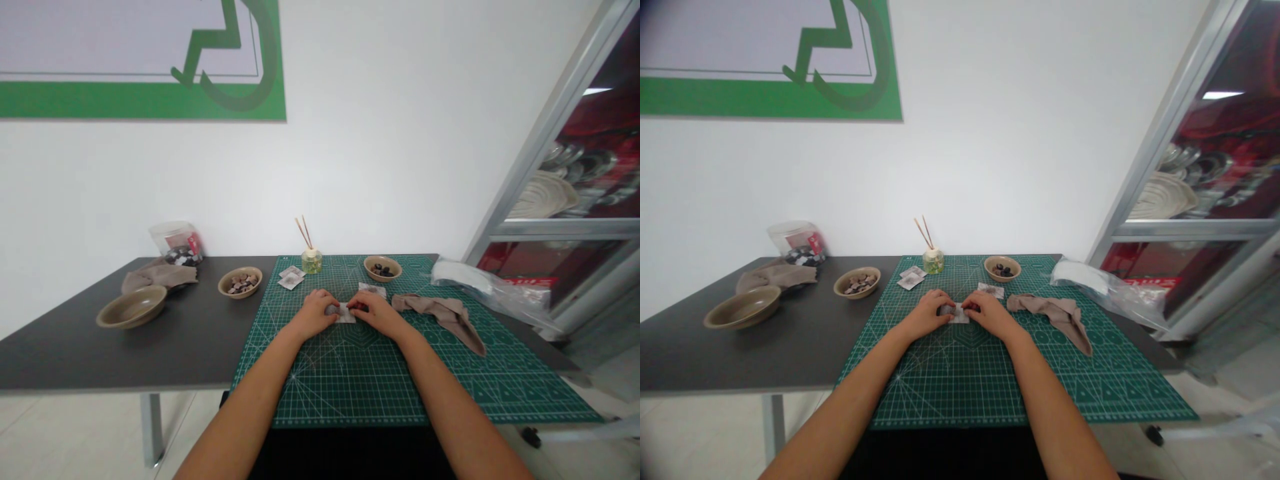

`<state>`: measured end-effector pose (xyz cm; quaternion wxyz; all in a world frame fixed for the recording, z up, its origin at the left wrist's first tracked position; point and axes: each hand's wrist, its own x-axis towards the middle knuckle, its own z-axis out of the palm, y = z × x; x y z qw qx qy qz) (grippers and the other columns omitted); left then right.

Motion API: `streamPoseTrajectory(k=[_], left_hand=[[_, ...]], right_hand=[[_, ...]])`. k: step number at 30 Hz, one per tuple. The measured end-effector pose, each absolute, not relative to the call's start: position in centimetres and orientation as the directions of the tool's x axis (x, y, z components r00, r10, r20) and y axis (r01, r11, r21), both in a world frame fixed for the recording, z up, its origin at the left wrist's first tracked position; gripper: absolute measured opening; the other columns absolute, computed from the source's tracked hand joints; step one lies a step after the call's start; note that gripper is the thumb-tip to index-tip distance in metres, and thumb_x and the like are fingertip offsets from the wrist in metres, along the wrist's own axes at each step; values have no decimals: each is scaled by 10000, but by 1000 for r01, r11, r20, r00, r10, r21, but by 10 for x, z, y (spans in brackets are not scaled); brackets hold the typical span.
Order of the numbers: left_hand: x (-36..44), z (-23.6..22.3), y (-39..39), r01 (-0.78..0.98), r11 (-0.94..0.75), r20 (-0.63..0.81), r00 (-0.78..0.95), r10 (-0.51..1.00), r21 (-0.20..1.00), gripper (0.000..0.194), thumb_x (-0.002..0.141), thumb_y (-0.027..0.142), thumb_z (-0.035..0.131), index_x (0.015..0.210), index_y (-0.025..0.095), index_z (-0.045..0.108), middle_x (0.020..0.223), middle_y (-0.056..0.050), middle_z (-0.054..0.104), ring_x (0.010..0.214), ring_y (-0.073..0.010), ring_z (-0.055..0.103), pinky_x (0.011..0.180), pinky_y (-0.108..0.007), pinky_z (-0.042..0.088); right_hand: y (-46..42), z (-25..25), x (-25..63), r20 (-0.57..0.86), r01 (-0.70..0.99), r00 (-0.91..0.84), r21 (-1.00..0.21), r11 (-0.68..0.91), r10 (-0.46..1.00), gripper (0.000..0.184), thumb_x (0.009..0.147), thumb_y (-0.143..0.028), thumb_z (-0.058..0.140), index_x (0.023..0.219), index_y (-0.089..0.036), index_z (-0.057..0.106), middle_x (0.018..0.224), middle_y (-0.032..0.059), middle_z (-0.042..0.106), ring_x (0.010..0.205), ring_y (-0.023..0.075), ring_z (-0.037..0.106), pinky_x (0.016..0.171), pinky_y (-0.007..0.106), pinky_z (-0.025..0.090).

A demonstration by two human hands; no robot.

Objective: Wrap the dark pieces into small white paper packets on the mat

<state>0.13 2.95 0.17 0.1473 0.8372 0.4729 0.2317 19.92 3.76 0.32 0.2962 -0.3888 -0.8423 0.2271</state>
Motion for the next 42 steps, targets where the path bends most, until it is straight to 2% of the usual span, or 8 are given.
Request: streamPoseTrajectory(k=[5, 12, 20, 27, 36, 42], left_hand=[[1, 0, 31, 721, -516, 255, 450, 856, 461, 230, 732, 204, 619, 959, 223, 641, 1001, -34, 565, 992, -211, 483, 888, -359, 382], [1, 1, 30, 719, -516, 251, 452, 856, 465, 211, 732, 213, 625, 943, 210, 643, 1011, -39, 570, 988, -211, 488, 896, -361, 380], [1, 0, 31, 721, -516, 253, 451, 856, 463, 216, 738, 211, 609, 951, 222, 641, 1004, -34, 566, 990, -208, 483, 892, -357, 381], [1, 0, 31, 715, -513, 249, 450, 858, 475, 218, 725, 209, 633, 942, 207, 644, 1008, -40, 567, 987, -212, 485, 898, -360, 376], [1, 2, 30, 711, -512, 248, 450, 858, 482, 213, 727, 207, 632, 939, 207, 642, 1001, -38, 566, 988, -209, 485, 896, -356, 375], [1, 0, 30, 713, -519, 266, 446, 855, 471, 219, 723, 186, 626, 939, 210, 646, 993, -36, 569, 980, -209, 489, 884, -354, 381]], right_hand=[[36, 3, 195, 314, 506, -523, -633, 585, 792, 183, 737, -85, 564, 886, -176, 620, 785, 16, 591, 718, 138, 543, 668, 265, 433], [36, 2, 200, 284, 521, -484, -667, 533, 828, 138, 730, -94, 565, 835, -170, 611, 728, 5, 586, 682, 135, 541, 635, 255, 430], [35, 4, 195, 333, 494, -553, -607, 622, 764, 198, 730, -73, 564, 867, -187, 650, 803, 23, 594, 738, 142, 544, 679, 266, 431], [37, 2, 201, 319, 542, -478, -625, 561, 818, 169, 735, -98, 564, 876, -170, 624, 768, 21, 584, 709, 147, 545, 670, 277, 435], [36, 4, 200, 299, 540, -492, -632, 556, 818, 132, 729, -90, 555, 812, -169, 621, 744, 16, 591, 696, 145, 545, 645, 263, 426], [36, 2, 197, 326, 516, -530, -609, 602, 783, 178, 741, -81, 556, 867, -175, 639, 795, 25, 594, 719, 141, 546, 665, 263, 435]])
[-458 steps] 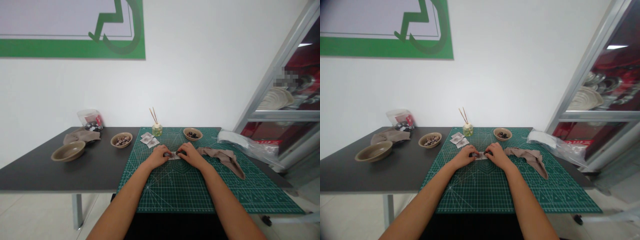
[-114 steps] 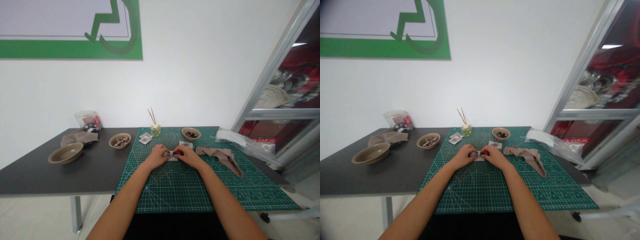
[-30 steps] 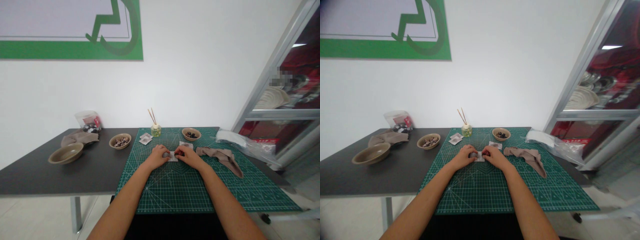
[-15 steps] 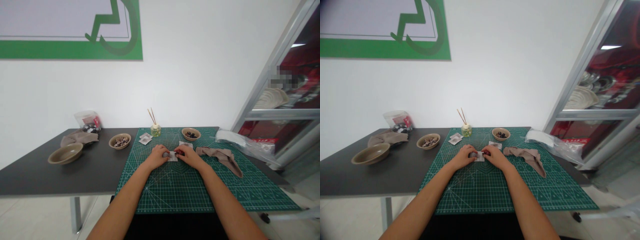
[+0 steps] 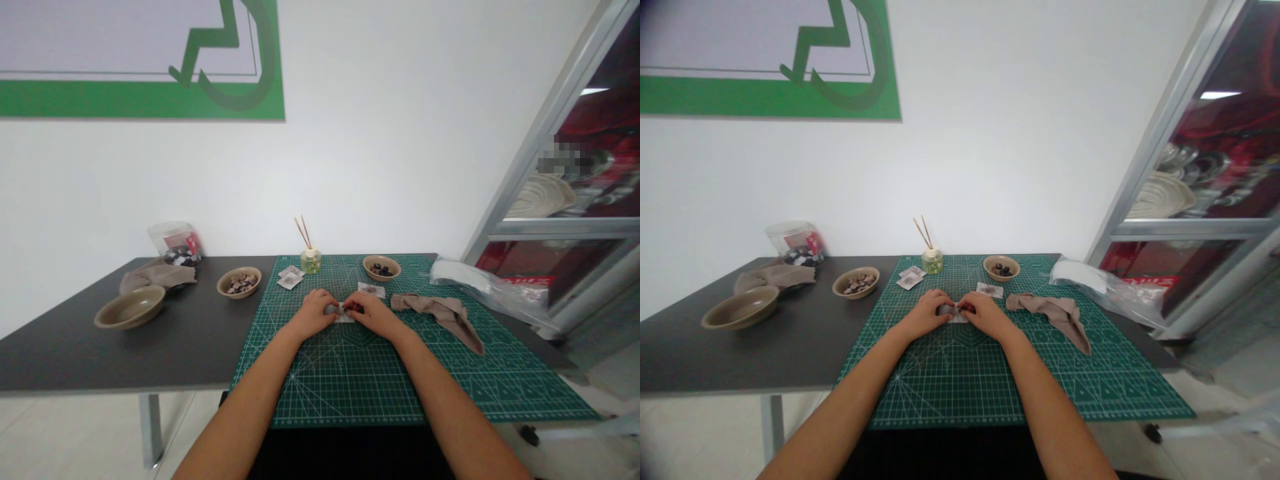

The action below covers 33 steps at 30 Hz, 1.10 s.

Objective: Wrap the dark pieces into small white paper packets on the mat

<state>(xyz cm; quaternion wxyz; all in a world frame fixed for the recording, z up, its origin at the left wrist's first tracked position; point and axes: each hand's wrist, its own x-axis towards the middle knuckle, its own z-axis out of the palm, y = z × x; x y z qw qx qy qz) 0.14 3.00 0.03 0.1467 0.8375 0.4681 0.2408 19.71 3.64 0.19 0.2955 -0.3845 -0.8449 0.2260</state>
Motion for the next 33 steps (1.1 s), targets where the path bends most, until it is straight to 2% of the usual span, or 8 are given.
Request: streamPoseTrajectory(k=[11, 17, 22, 24, 28, 33], left_hand=[[1, 1, 31, 715, -515, 253, 450, 857, 473, 224, 726, 195, 626, 949, 212, 645, 1004, -37, 567, 994, -212, 487, 903, -363, 376], [1, 0, 31, 712, -519, 261, 450, 854, 473, 214, 729, 194, 618, 941, 208, 644, 1001, -37, 564, 989, -210, 485, 894, -360, 380], [1, 0, 31, 715, -517, 258, 449, 855, 470, 217, 727, 194, 624, 943, 210, 644, 998, -37, 567, 980, -209, 488, 887, -355, 382], [1, 0, 31, 715, -523, 264, 453, 852, 463, 218, 726, 191, 624, 943, 208, 644, 996, -39, 568, 982, -210, 487, 888, -357, 380], [0, 0, 31, 708, -529, 270, 456, 848, 468, 219, 725, 198, 629, 942, 214, 645, 997, -36, 565, 980, -208, 488, 892, -358, 380], [1, -1, 31, 713, -515, 260, 446, 856, 476, 222, 725, 198, 626, 945, 211, 647, 1001, -40, 567, 988, -213, 486, 895, -363, 380]], right_hand=[[35, 4, 198, 337, 524, -533, -589, 616, 776, 204, 756, -91, 562, 922, -179, 643, 799, 31, 592, 732, 150, 544, 678, 278, 435], [35, 3, 197, 322, 538, -501, -612, 580, 803, 148, 725, -85, 566, 831, -173, 620, 763, 18, 596, 712, 148, 550, 657, 272, 436], [33, 4, 198, 320, 518, -506, -630, 578, 801, 151, 726, -89, 570, 833, -175, 633, 745, 16, 597, 684, 140, 549, 632, 261, 438], [34, 3, 195, 343, 501, -533, -608, 615, 774, 142, 758, -122, 566, 863, -182, 640, 762, 22, 597, 703, 145, 548, 648, 270, 440], [38, 0, 196, 435, 547, -521, -490, 679, 734, 109, 788, -183, 577, 865, -177, 654, 795, 48, 588, 791, 179, 533, 734, 325, 426], [39, -3, 200, 425, 544, -556, -464, 699, 715, 121, 792, -205, 589, 893, -190, 654, 843, 54, 587, 852, 188, 522, 790, 343, 415]])
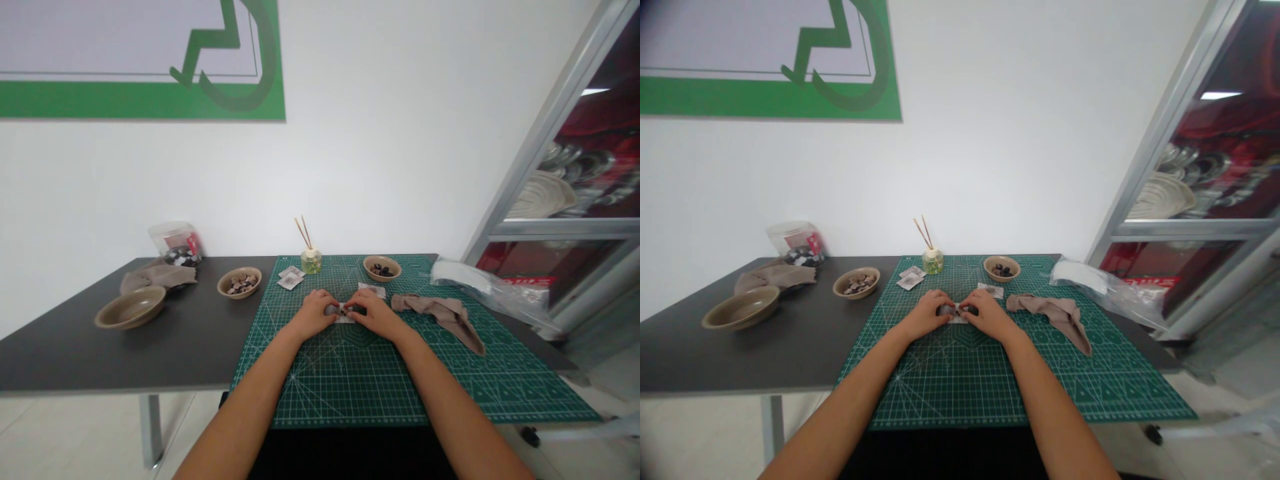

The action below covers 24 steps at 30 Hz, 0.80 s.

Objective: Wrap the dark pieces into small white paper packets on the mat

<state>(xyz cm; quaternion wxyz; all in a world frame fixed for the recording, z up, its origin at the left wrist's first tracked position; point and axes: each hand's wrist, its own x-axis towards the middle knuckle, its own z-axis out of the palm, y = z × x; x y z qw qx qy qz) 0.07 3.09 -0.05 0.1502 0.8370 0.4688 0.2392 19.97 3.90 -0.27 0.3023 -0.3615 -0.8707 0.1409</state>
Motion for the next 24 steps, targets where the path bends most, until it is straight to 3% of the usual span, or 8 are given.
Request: streamPoseTrajectory(k=[15, 21, 24], left_hand=[[1, 1, 30, 719, -517, 263, 446, 856, 464, 224, 726, 185, 617, 948, 196, 642, 1000, -41, 572, 981, -210, 490, 895, -357, 381], [1, 0, 31, 715, -518, 259, 449, 855, 470, 217, 728, 203, 628, 945, 204, 636, 1016, -36, 571, 1003, -211, 488, 904, -359, 377], [1, 1, 30, 719, -513, 256, 446, 858, 468, 219, 728, 196, 627, 947, 198, 637, 1014, -41, 572, 1000, -211, 491, 902, -357, 378]], right_hand=[[34, 1, 198, 413, 551, -582, -434, 713, 701, 75, 746, -196, 621, 819, -187, 610, 843, 37, 559, 859, 187, 498, 806, 340, 394], [39, -2, 200, 424, 646, -468, -435, 627, 776, 37, 733, -183, 603, 758, -183, 577, 809, 39, 556, 859, 205, 488, 809, 370, 390], [36, -1, 202, 411, 588, -532, -448, 673, 740, 50, 727, -179, 615, 760, -190, 579, 826, 33, 557, 865, 198, 492, 816, 359, 388]])
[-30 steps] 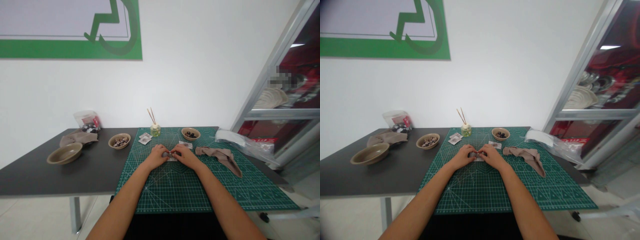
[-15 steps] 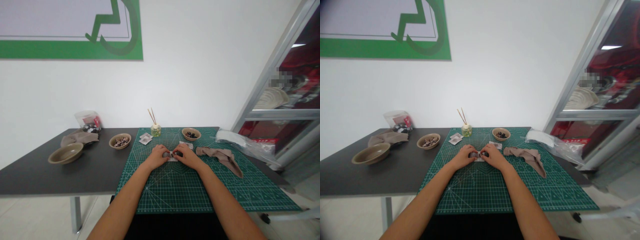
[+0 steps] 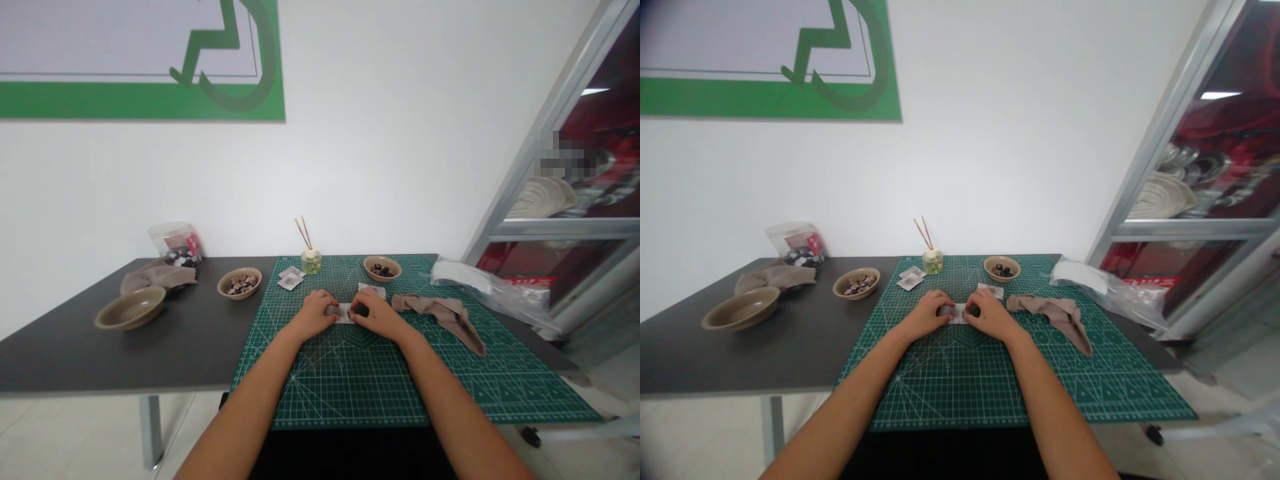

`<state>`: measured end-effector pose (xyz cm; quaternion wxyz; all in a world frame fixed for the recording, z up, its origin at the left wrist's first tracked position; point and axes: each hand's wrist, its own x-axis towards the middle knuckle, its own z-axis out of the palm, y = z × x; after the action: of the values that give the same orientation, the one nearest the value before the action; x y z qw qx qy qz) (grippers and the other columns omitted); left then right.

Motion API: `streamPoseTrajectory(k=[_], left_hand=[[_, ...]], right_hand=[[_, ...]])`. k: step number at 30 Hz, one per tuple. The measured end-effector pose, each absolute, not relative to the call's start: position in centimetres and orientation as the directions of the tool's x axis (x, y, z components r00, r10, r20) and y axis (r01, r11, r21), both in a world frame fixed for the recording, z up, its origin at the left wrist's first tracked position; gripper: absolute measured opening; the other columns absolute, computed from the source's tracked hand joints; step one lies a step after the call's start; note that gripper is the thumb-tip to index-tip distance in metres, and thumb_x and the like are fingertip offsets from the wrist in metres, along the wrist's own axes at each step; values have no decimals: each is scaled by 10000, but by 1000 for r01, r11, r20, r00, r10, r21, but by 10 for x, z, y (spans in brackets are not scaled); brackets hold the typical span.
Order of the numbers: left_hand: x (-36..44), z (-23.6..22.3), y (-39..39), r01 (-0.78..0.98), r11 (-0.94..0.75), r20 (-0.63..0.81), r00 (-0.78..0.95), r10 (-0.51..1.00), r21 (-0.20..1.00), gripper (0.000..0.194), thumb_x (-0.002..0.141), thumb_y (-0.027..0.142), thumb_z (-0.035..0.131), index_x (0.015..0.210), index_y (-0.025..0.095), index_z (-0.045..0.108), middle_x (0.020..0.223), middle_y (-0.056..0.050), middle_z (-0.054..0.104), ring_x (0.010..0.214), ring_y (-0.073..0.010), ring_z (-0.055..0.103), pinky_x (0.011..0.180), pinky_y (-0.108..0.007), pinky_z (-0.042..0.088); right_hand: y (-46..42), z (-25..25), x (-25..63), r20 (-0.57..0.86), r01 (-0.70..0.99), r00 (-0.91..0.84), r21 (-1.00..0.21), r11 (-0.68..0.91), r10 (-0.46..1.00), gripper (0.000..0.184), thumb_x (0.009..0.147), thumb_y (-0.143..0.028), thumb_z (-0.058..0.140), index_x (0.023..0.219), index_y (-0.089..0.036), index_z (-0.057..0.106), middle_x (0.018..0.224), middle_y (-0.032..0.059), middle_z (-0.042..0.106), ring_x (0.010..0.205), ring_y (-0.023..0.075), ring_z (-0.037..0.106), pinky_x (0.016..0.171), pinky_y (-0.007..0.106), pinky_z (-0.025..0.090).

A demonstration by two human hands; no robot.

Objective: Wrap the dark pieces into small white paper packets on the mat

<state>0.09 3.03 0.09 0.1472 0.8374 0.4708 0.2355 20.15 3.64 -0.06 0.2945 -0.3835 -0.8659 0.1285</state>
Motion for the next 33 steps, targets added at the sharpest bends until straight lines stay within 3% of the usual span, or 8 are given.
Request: streamPoseTrajectory(k=[3, 8, 14, 19, 24, 30, 33], left_hand=[[1, 2, 30, 724, -514, 259, 445, 857, 460, 221, 729, 192, 623, 949, 202, 641, 1008, -41, 573, 989, -210, 492, 893, -354, 382], [1, 1, 30, 725, -512, 254, 446, 859, 461, 226, 726, 201, 634, 951, 192, 639, 1012, -46, 573, 993, -212, 492, 894, -359, 380], [0, -3, 32, 715, -535, 279, 457, 845, 449, 217, 728, 187, 624, 944, 199, 636, 995, -36, 578, 989, -206, 494, 895, -355, 376], [0, 0, 31, 717, -535, 274, 460, 845, 447, 225, 727, 198, 632, 952, 197, 634, 1015, -43, 577, 995, -212, 492, 895, -358, 379], [0, 1, 29, 717, -533, 275, 457, 846, 449, 212, 733, 187, 620, 945, 204, 633, 1008, -39, 581, 997, -210, 493, 902, -364, 374], [0, 0, 30, 715, -532, 267, 460, 847, 454, 229, 734, 209, 626, 962, 199, 630, 1026, -44, 570, 1006, -213, 486, 906, -362, 374], [0, -1, 31, 716, -537, 271, 464, 844, 446, 221, 736, 200, 616, 956, 201, 630, 1017, -40, 573, 1004, -210, 488, 913, -364, 368]], right_hand=[[36, 0, 199, 413, 552, -571, -448, 704, 710, 72, 743, -188, 613, 812, -193, 595, 853, 37, 559, 875, 192, 496, 819, 347, 386], [39, -2, 201, 418, 655, -472, -423, 626, 777, 49, 731, -180, 614, 761, -178, 575, 821, 41, 551, 865, 205, 483, 808, 365, 381], [36, 0, 198, 416, 559, -573, -431, 708, 706, 72, 733, -195, 630, 788, -190, 584, 845, 35, 553, 872, 193, 483, 815, 350, 381], [40, -2, 199, 439, 663, -457, -412, 625, 774, 47, 735, -180, 610, 756, -181, 569, 816, 44, 548, 861, 210, 479, 805, 373, 381], [36, 0, 199, 434, 569, -554, -426, 704, 710, 49, 743, -180, 610, 778, -195, 578, 832, 31, 560, 867, 193, 489, 821, 357, 381], [38, 0, 200, 429, 638, -473, -436, 635, 770, 35, 743, -187, 613, 773, -187, 594, 825, 43, 566, 873, 209, 489, 819, 382, 380], [36, 2, 200, 426, 579, -544, -432, 691, 723, 53, 732, -190, 626, 764, -196, 584, 837, 33, 565, 873, 200, 490, 821, 367, 381]])
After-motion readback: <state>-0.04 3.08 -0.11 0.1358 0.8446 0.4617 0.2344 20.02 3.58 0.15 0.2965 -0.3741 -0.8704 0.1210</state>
